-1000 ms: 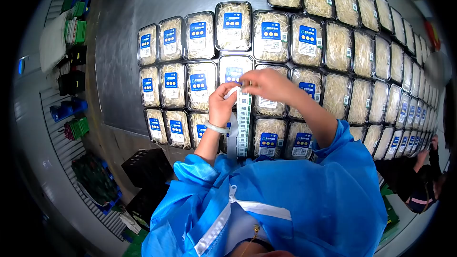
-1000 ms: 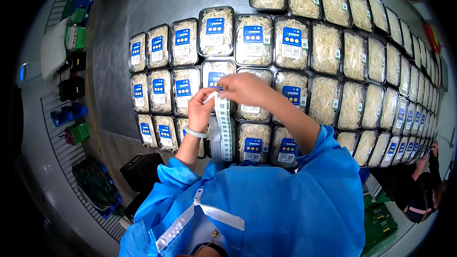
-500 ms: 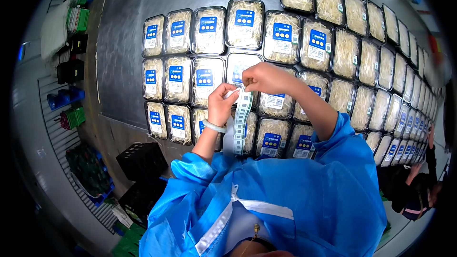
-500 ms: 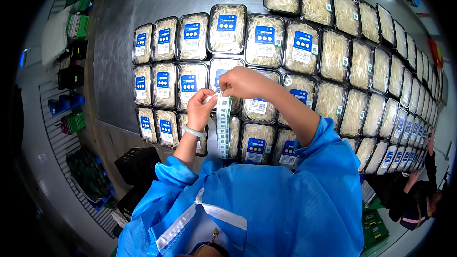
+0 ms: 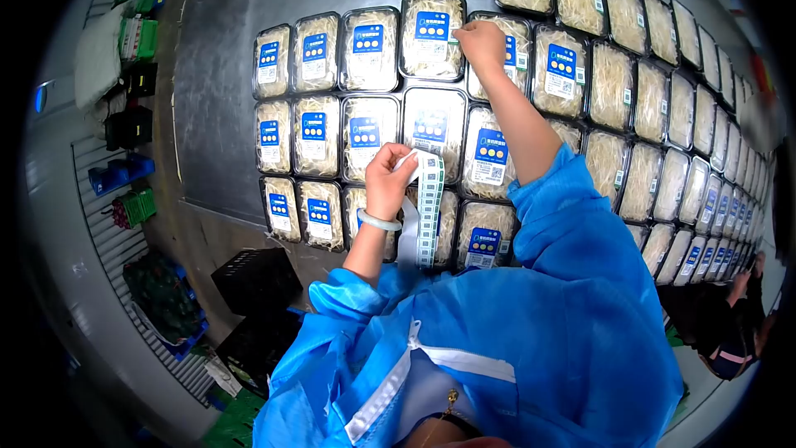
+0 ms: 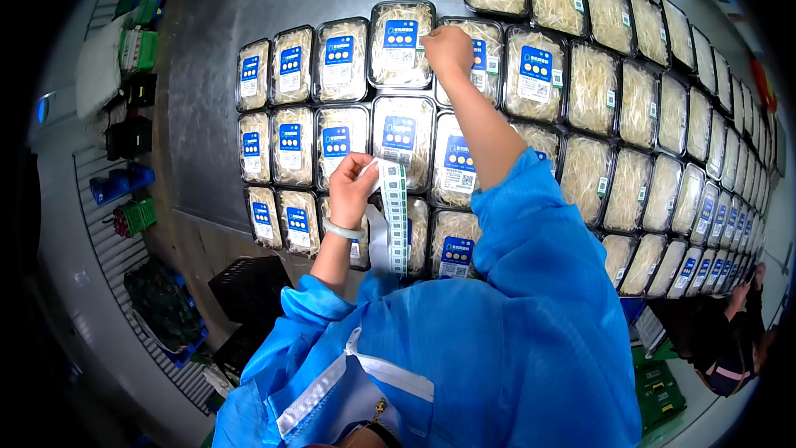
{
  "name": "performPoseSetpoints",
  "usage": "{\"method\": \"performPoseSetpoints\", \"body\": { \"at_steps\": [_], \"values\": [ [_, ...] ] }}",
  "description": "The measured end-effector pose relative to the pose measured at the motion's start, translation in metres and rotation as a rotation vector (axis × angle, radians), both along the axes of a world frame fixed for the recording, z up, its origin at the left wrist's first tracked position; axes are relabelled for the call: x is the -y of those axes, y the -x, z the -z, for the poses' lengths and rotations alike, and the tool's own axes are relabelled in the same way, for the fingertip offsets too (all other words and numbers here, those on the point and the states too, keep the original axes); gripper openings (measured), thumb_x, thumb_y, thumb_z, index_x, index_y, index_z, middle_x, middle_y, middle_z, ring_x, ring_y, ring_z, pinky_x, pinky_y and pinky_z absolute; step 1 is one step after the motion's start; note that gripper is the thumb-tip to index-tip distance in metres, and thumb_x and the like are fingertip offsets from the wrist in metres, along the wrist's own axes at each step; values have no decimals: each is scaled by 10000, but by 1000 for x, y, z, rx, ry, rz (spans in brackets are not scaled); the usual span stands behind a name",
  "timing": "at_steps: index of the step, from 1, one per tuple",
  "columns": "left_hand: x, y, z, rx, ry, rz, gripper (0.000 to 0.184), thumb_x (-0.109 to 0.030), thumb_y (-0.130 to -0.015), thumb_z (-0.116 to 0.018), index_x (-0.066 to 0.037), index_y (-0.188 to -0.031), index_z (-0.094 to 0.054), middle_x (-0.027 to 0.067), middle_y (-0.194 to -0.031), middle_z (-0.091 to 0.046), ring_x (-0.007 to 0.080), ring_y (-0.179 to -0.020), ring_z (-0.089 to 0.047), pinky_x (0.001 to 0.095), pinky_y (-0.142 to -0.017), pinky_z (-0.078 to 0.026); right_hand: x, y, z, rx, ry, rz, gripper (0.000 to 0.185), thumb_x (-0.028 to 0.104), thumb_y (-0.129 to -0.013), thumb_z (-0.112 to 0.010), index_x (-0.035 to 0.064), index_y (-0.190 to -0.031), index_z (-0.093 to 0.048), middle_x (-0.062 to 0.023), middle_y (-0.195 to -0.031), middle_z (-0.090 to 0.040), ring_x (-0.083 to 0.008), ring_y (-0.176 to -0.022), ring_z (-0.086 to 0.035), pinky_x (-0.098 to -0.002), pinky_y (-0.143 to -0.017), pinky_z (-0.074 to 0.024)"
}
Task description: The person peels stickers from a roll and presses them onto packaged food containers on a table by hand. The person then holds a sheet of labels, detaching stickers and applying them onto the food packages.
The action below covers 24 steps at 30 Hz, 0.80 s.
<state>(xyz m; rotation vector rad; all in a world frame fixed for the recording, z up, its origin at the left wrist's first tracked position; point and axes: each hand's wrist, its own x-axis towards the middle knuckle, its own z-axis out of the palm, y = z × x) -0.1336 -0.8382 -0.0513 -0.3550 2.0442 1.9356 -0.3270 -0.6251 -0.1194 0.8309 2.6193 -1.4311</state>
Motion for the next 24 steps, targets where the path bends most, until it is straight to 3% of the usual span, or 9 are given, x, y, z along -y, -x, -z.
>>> {"method": "performPoseSetpoints", "body": {
  "at_steps": [5,9,11,13,15,17,19,23,24],
  "values": [
    [5,-6,2,5,-14,-25,62,8,-892,-639,-8,-894,-579,1,-829,-628,38,-737,-562,186,-657,-460,4,1,6,-92,-266,-118,211,243,-761,-713,44,-830,-719,-170,-885,-702,-358,-858,-672,-442,-751,-526],
    [5,-9,-3,-48,-6,-30,72,29,-887,-622,-13,-877,-564,0,-833,-618,40,-765,-562,187,-684,-460,-5,-13,-23,-166,-300,-201,306,317,-822,-702,36,-940,-667,-184,-813,-683,-358,-813,-671,-453,-713,-520],
    [1,-10,-13,-29,-36,-47,83,36,-885,-618,-17,-867,-557,0,-833,-615,40,-775,-561,189,-691,-459,1,-48,-62,-168,38,-432,327,354,-898,-633,49,-1016,-657,-163,-759,-678,-296,-706,-673,-425,-642,-511],
    [3,-13,-9,-37,-53,0,123,52,-887,-598,5,-1000,-599,25,-889,-647,57,-810,-581,196,-718,-467,8,-102,-72,-169,363,-773,351,379,-912,-605,82,-1091,-657,-148,-742,-680,-271,-628,-662,-400,-647,-516],
    [-8,-15,-23,-26,-39,41,187,56,-886,-592,13,-1066,-619,35,-917,-661,65,-827,-590,200,-732,-470,5,-154,-84,-238,213,-1056,342,333,-882,-659,54,-1079,-651,-121,-847,-699,-281,-742,-674,-360,-653,-511],
    [-6,-23,-20,-41,46,141,131,29,-881,-621,17,-1001,-671,20,-885,-668,55,-804,-582,205,-717,-471,1,-197,-93,-214,105,-940,223,216,-812,-724,54,-945,-646,-126,-816,-683,-311,-756,-668,-398,-643,-503],
    [-1,-35,-7,-5,123,213,110,2,-868,-659,12,-977,-675,6,-825,-657,42,-746,-560,199,-659,-458,-4,-225,-91,-223,42,-853,206,212,-812,-719,57,-922,-639,-131,-818,-680,-330,-751,-655,-401,-644,-505],
    [8,-61,7,23,163,329,69,-25,-850,-698,5,-896,-657,-15,-766,-621,30,-690,-514,197,-618,-431,-18,-267,-74,-18,362,-546,174,217,-845,-675,68,-935,-671,-113,-769,-685,-249,-668,-661,-374,-615,-506],
    [12,-64,8,9,163,331,65,-23,-851,-696,5,-892,-653,-11,-775,-620,33,-697,-518,198,-626,-434,-23,-273,-59,-1,440,-323,154,180,-853,-677,46,-928,-679,-96,-723,-681,-159,-602,-624,-306,-562,-484]
  ]
}}
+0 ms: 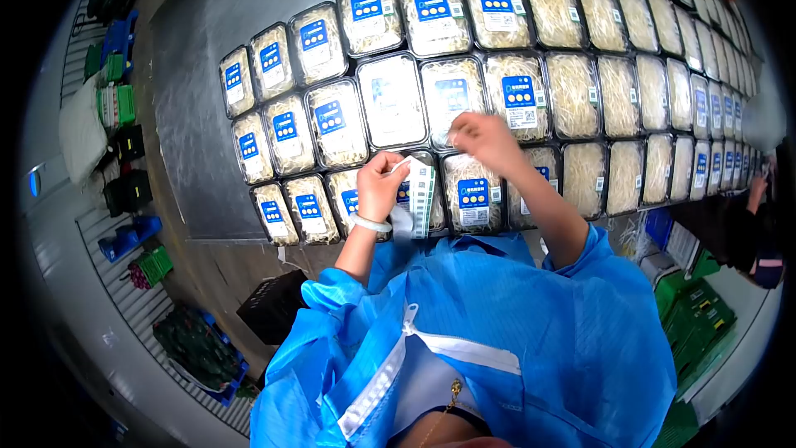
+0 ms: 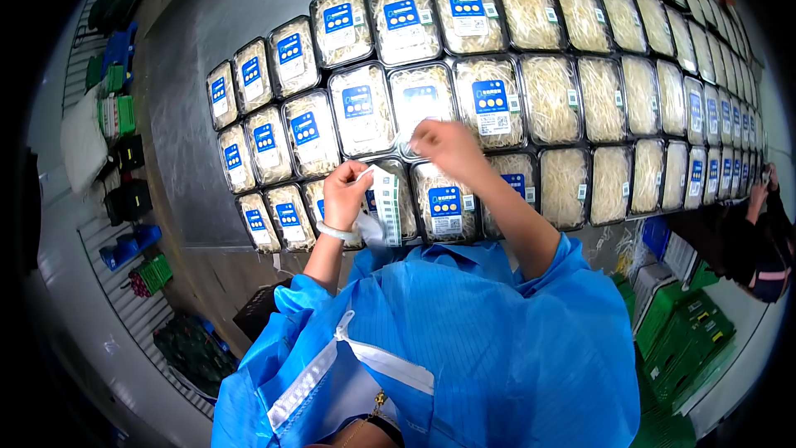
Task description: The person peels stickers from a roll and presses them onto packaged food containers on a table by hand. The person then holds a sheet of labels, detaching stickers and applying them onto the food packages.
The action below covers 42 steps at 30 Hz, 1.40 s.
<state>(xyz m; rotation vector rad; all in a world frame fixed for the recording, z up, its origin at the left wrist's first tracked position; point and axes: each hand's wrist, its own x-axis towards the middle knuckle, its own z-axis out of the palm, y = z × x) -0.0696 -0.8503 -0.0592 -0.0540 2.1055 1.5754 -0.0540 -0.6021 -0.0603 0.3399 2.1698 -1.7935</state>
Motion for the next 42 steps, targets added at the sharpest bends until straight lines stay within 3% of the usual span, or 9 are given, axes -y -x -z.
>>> {"method": "performPoseSetpoints", "body": {
  "at_steps": [3,10,14,17,22,25,28,36,42],
  "values": [
    [13,-4,1,-5,-43,21,56,-9,-864,-670,2,-909,-638,22,-865,-613,61,-759,-562,212,-685,-460,-19,0,26,135,153,641,137,121,-849,-674,-5,-904,-677,-75,-694,-675,-93,-556,-581,-238,-483,-433],
    [29,5,-26,12,-210,148,77,15,-884,-640,-8,-898,-569,41,-925,-650,53,-787,-557,207,-716,-467,-1,10,45,230,-254,666,227,240,-786,-718,18,-833,-714,-132,-706,-700,-198,-592,-666,-337,-568,-510],
    [53,6,-27,27,-256,124,109,39,-877,-631,-21,-866,-540,72,-982,-661,45,-762,-556,194,-675,-464,5,12,42,133,-650,580,259,285,-760,-734,41,-844,-715,-192,-827,-694,-372,-806,-670,-445,-708,-522],
    [67,0,-26,57,-280,102,103,51,-879,-606,-11,-951,-566,56,-971,-658,35,-763,-561,185,-643,-452,7,10,16,177,-910,435,356,357,-790,-733,48,-951,-658,-158,-828,-699,-349,-790,-675,-456,-671,-512],
    [80,-4,-20,6,-201,201,170,12,-880,-615,-8,-1046,-649,-13,-901,-656,39,-769,-560,194,-653,-443,97,-25,-26,-212,-165,47,367,382,-882,-639,84,-1097,-640,-138,-843,-698,-284,-725,-668,-403,-669,-498],
    [85,-3,-19,-3,-114,272,96,-25,-875,-647,-4,-966,-667,-14,-837,-647,40,-745,-547,206,-650,-447,129,-44,-38,-359,-358,-255,313,287,-863,-666,58,-1075,-651,-145,-875,-699,-298,-774,-672,-394,-687,-504],
    [100,-5,-15,-37,-23,312,62,-40,-872,-658,2,-917,-664,-8,-798,-645,41,-730,-544,211,-649,-450,133,-46,-42,-245,-381,-177,284,249,-841,-693,26,-1017,-669,-140,-822,-704,-272,-706,-673,-371,-642,-511],
    [142,-11,-14,38,-248,210,82,-25,-885,-654,15,-945,-616,22,-876,-643,58,-790,-574,209,-706,-465,120,49,20,43,-93,772,180,166,-821,-685,2,-893,-708,-121,-738,-708,-188,-609,-680,-316,-573,-518],
    [174,-11,-11,79,-295,187,70,29,-883,-638,1,-889,-575,46,-958,-644,53,-795,-578,197,-697,-465,127,76,52,6,-828,655,182,187,-776,-670,11,-814,-696,-199,-775,-692,-365,-767,-681,-474,-686,-535]
  ]
}}
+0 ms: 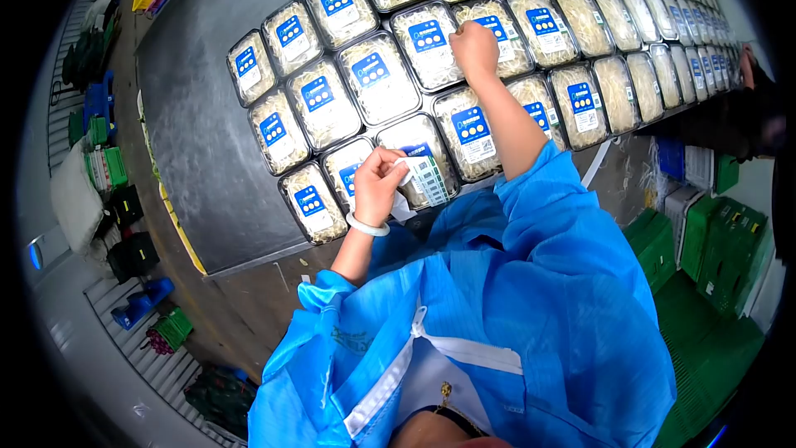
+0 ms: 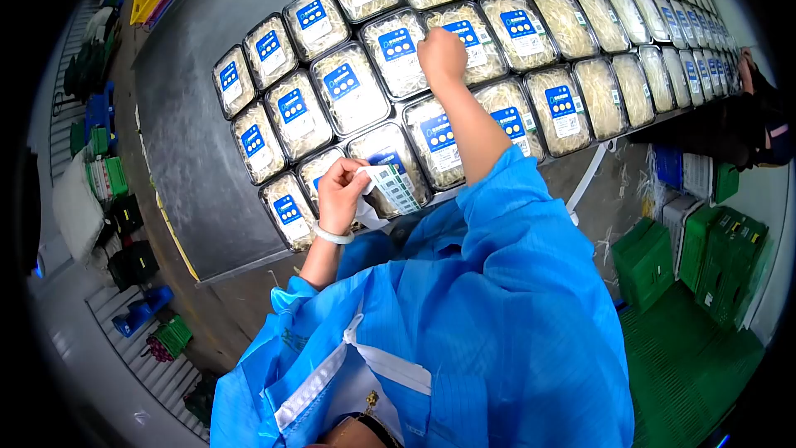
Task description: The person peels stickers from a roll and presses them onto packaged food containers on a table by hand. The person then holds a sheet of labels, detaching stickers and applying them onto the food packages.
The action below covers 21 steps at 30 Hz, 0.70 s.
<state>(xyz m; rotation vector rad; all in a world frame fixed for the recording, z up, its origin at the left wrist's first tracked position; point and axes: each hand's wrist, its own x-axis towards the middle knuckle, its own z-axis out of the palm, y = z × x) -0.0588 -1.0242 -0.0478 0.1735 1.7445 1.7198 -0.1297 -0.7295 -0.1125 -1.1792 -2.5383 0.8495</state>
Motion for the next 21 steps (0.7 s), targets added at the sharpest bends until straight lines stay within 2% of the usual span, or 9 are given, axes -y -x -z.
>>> {"method": "performPoseSetpoints", "body": {
  "at_steps": [2,5,7,9,10,11,15,18,21],
  "values": [
    [5,0,1,16,-16,-2,72,30,-885,-636,1,-900,-572,52,-956,-645,56,-797,-585,202,-696,-471,0,-2,-17,100,-122,-25,257,251,-798,-694,13,-887,-657,-206,-794,-682,-383,-782,-672,-474,-708,-527],
    [7,1,3,18,-53,2,70,44,-888,-613,6,-929,-570,61,-958,-652,70,-831,-602,210,-728,-483,-1,-19,-36,35,17,-81,328,307,-831,-688,8,-956,-633,-211,-816,-682,-368,-785,-671,-475,-702,-517],
    [5,2,2,20,-89,8,79,45,-892,-599,17,-962,-577,68,-972,-659,79,-847,-601,212,-751,-480,26,-48,-51,-120,380,-271,353,359,-884,-648,27,-1001,-648,-169,-806,-689,-292,-740,-677,-418,-682,-512],
    [1,3,3,9,-75,64,132,46,-890,-596,28,-1022,-595,55,-986,-658,84,-875,-605,213,-771,-485,62,-92,-62,-68,758,-539,402,401,-890,-640,53,-1090,-658,-149,-808,-692,-254,-724,-675,-359,-670,-511],
    [1,4,9,12,-56,110,144,43,-889,-599,30,-1033,-598,52,-986,-658,83,-875,-606,214,-773,-486,80,-118,-63,-72,570,-709,395,381,-879,-658,44,-1085,-657,-149,-834,-696,-250,-736,-677,-354,-666,-509],
    [0,3,13,14,-37,156,155,41,-889,-602,32,-1044,-602,49,-986,-658,83,-875,-607,214,-774,-488,89,-136,-68,-82,633,-787,360,342,-862,-679,48,-1067,-653,-149,-834,-689,-265,-737,-671,-367,-660,-507],
    [-11,-3,21,-67,133,353,95,-19,-855,-666,-2,-947,-653,23,-786,-655,53,-723,-572,228,-643,-469,105,-186,-82,-117,340,-652,226,249,-829,-689,49,-928,-654,-135,-757,-654,-341,-712,-632,-412,-617,-482],
    [-16,-13,28,-145,187,371,100,-74,-841,-709,-8,-881,-645,12,-694,-619,49,-660,-541,233,-600,-449,89,-203,-84,-36,369,-373,194,232,-835,-690,50,-898,-669,-129,-708,-653,-306,-640,-634,-394,-583,-475],
    [-16,-19,31,-132,127,372,97,-69,-850,-705,-8,-870,-633,3,-700,-610,46,-665,-527,230,-602,-442,59,-207,-48,-297,810,235,224,188,-843,-693,-32,-805,-677,-97,-639,-662,-137,-505,-593,-295,-480,-450]
  ]
}}
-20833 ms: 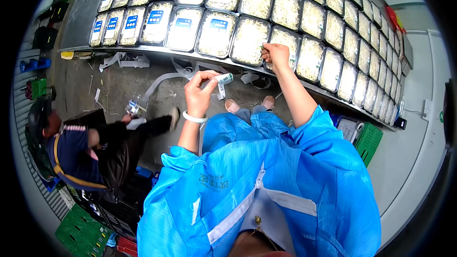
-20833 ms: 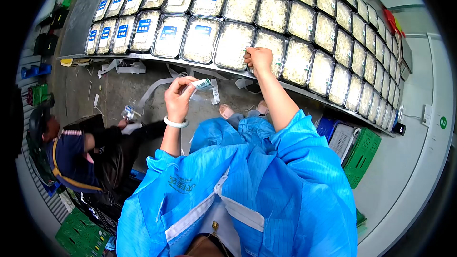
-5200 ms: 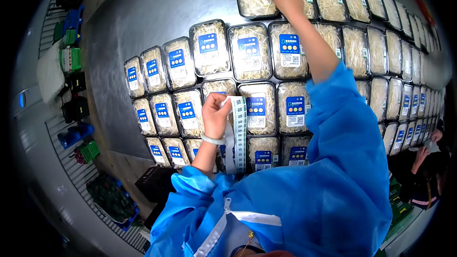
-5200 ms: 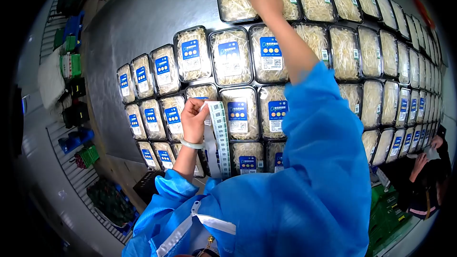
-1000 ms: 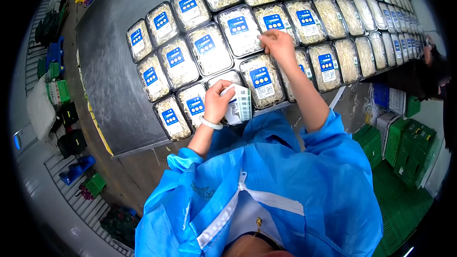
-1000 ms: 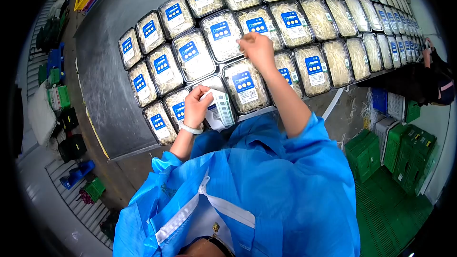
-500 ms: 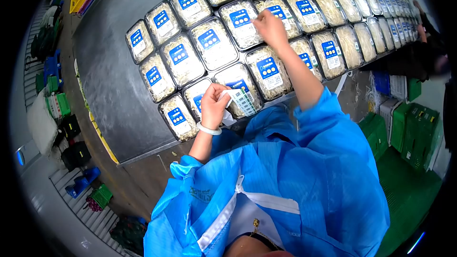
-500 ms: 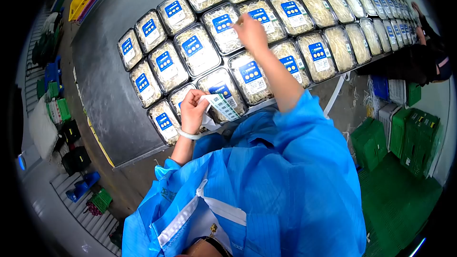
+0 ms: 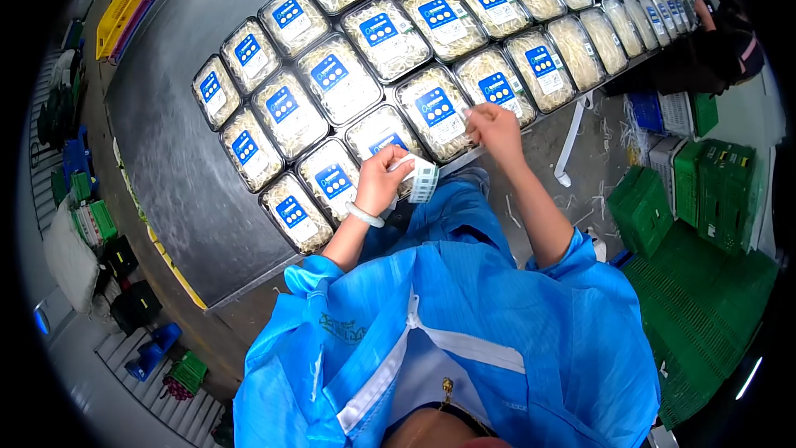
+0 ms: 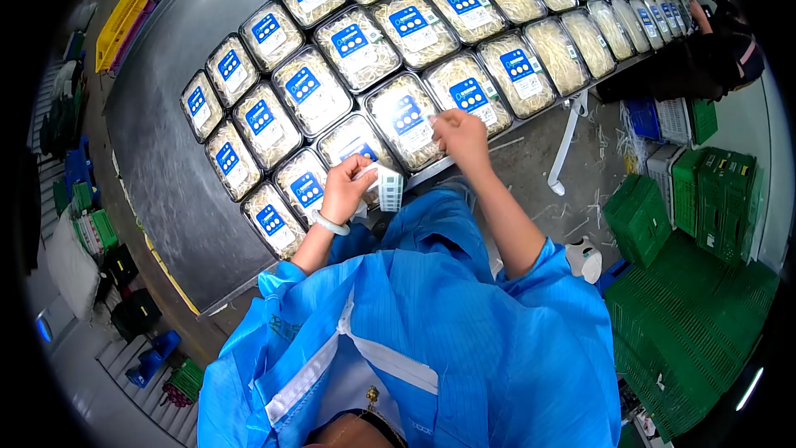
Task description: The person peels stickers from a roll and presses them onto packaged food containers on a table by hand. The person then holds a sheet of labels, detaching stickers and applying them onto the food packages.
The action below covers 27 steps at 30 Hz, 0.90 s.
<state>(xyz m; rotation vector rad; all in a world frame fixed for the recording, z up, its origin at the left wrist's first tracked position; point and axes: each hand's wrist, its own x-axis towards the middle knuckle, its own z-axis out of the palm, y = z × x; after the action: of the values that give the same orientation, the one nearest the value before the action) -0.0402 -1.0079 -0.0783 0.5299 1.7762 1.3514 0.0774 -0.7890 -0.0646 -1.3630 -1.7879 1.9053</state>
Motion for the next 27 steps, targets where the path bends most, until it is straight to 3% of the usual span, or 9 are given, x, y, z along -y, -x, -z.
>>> {"method": "performPoseSetpoints", "body": {
  "at_steps": [6,7,10,12,16,18,20,23,27],
  "values": [
    [5,-3,-10,84,-69,43,35,-1,-903,-631,-7,-890,-599,5,-835,-635,34,-727,-535,196,-639,-432,-7,21,35,183,-112,52,228,168,-826,-688,-52,-767,-670,-112,-580,-643,-136,-448,-592,-282,-461,-467],
    [4,-3,-18,105,-81,30,37,5,-905,-625,-6,-890,-593,10,-847,-639,36,-727,-538,194,-645,-435,-8,24,37,300,-194,-27,279,239,-823,-692,-37,-779,-680,-152,-645,-668,-224,-545,-657,-355,-530,-515],
    [10,-2,-17,148,-93,-28,36,11,-910,-610,-3,-896,-581,21,-875,-641,36,-731,-538,191,-657,-437,-12,26,29,612,-769,-325,351,336,-820,-696,-15,-815,-693,-189,-737,-687,-327,-687,-683,-433,-632,-536],
    [13,-4,-12,133,-112,-105,29,1,-905,-623,-2,-889,-599,6,-818,-631,22,-691,-519,186,-618,-425,-13,25,5,678,-809,-386,379,398,-818,-689,21,-858,-686,-208,-801,-680,-374,-795,-667,-466,-694,-522],
    [18,-6,-20,85,-157,-150,87,-6,-893,-634,2,-980,-637,39,-883,-673,56,-834,-593,213,-727,-477,31,25,-37,174,-636,-764,305,355,-848,-664,66,-948,-650,-133,-833,-684,-341,-788,-661,-440,-701,-510],
    [28,-4,-15,46,-57,-79,94,-25,-870,-668,-1,-960,-660,38,-843,-684,59,-781,-599,227,-681,-481,57,16,-32,-158,-677,-984,277,307,-838,-661,97,-1009,-605,-96,-823,-670,-342,-776,-645,-440,-696,-500],
    [36,-5,-20,34,22,-62,75,-44,-856,-691,-1,-913,-667,38,-798,-682,64,-741,-599,237,-652,-481,68,12,-36,-56,-762,-1107,230,274,-840,-658,100,-990,-636,-96,-799,-661,-343,-790,-641,-442,-688,-499],
    [53,-5,-14,-41,127,-123,119,-98,-826,-735,-5,-848,-664,41,-736,-671,72,-677,-583,244,-603,-462,69,13,-29,-4,-636,-943,205,245,-845,-669,63,-939,-673,-95,-746,-670,-294,-701,-659,-400,-620,-504],
    [80,1,2,-33,73,-224,112,-99,-843,-725,-12,-851,-655,24,-730,-644,55,-694,-556,225,-627,-450,68,32,3,97,-149,-403,197,190,-854,-669,-5,-838,-687,-117,-673,-678,-197,-547,-641,-333,-529,-492]
  ]
}}
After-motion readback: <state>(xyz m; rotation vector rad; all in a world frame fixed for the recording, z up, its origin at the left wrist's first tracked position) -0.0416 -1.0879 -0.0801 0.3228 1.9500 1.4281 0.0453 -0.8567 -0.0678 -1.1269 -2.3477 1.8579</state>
